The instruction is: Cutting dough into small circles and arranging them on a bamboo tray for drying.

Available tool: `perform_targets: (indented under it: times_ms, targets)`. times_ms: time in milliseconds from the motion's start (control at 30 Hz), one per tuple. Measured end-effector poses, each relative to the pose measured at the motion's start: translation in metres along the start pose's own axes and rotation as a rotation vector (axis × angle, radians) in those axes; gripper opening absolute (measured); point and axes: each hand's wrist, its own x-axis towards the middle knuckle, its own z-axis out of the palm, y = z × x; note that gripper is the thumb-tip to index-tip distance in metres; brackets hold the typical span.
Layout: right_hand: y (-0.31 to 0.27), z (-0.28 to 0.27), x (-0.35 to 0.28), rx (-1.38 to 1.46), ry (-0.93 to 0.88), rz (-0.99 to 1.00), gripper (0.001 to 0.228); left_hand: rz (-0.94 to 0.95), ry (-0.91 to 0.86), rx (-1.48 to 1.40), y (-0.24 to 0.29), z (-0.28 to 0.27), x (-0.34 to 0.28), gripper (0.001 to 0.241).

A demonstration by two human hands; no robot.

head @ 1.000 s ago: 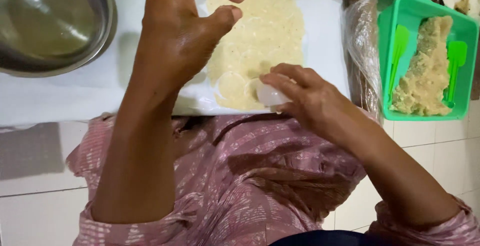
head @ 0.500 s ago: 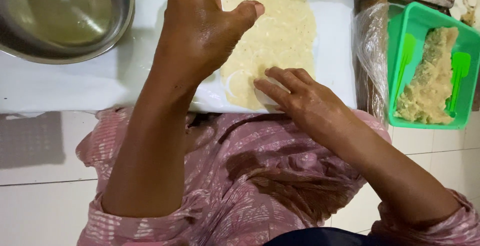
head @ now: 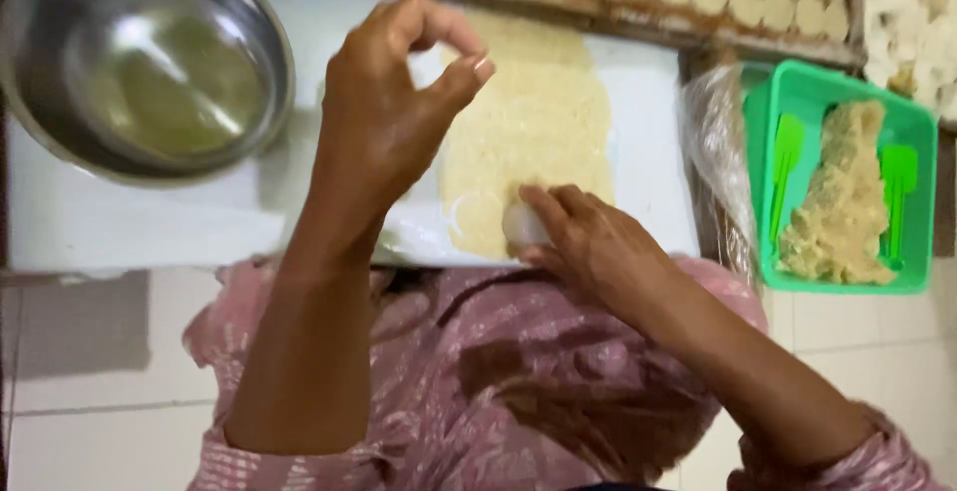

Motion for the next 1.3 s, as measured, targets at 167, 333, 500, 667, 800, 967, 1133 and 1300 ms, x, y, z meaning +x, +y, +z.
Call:
perform_targets:
  times_ms: [167, 333, 500, 667, 800, 967, 1133, 1300]
  targets:
    - [0.028, -0.052, -0.001, 0.213, -0.124, 0.414, 0.066, -0.083, 0.09, -0.039, 0.004, -0.009, 0.004, 0.01]
    - [0.1, -0.042, -0.02, 0.069, 0.139, 0.43, 0.066, -0.111, 0.086, 0.135, -0.01, 0.0, 0.006, 0.024]
    - [0.149, -0.018, -0.018, 0.009, 0.13, 0.422, 0.084, 0.258, 0.138, 0.394, -0.038, 0.022, -0.007, 0.02]
    - [0.108, -0.039, -0.014, 0.105, 0.495, 0.221, 0.065, 0.131, 0.029, 0.653, -0.051, 0.034, -0.015, 0.025]
    - [0.105, -0.028, -0.011, 0.135, 0.687, 0.055, 0.05, 0.051, -0.052, 0.872, -0.068, 0.048, -0.029, 0.022]
    - [0.107, -0.028, -0.018, 0.195, 0.667, 0.087, 0.046, 0.013, -0.164, 1.001, -0.079, 0.062, -0.036, 0.038]
    - [0.107, -0.03, -0.021, 0.251, 0.647, 0.096, 0.046, 0.128, -0.111, 1.084, -0.084, 0.072, -0.054, 0.039]
    - [0.112, -0.027, -0.021, 0.224, 0.627, 0.076, 0.043, 0.023, -0.22, 1.028, -0.069, 0.065, -0.063, 0.034]
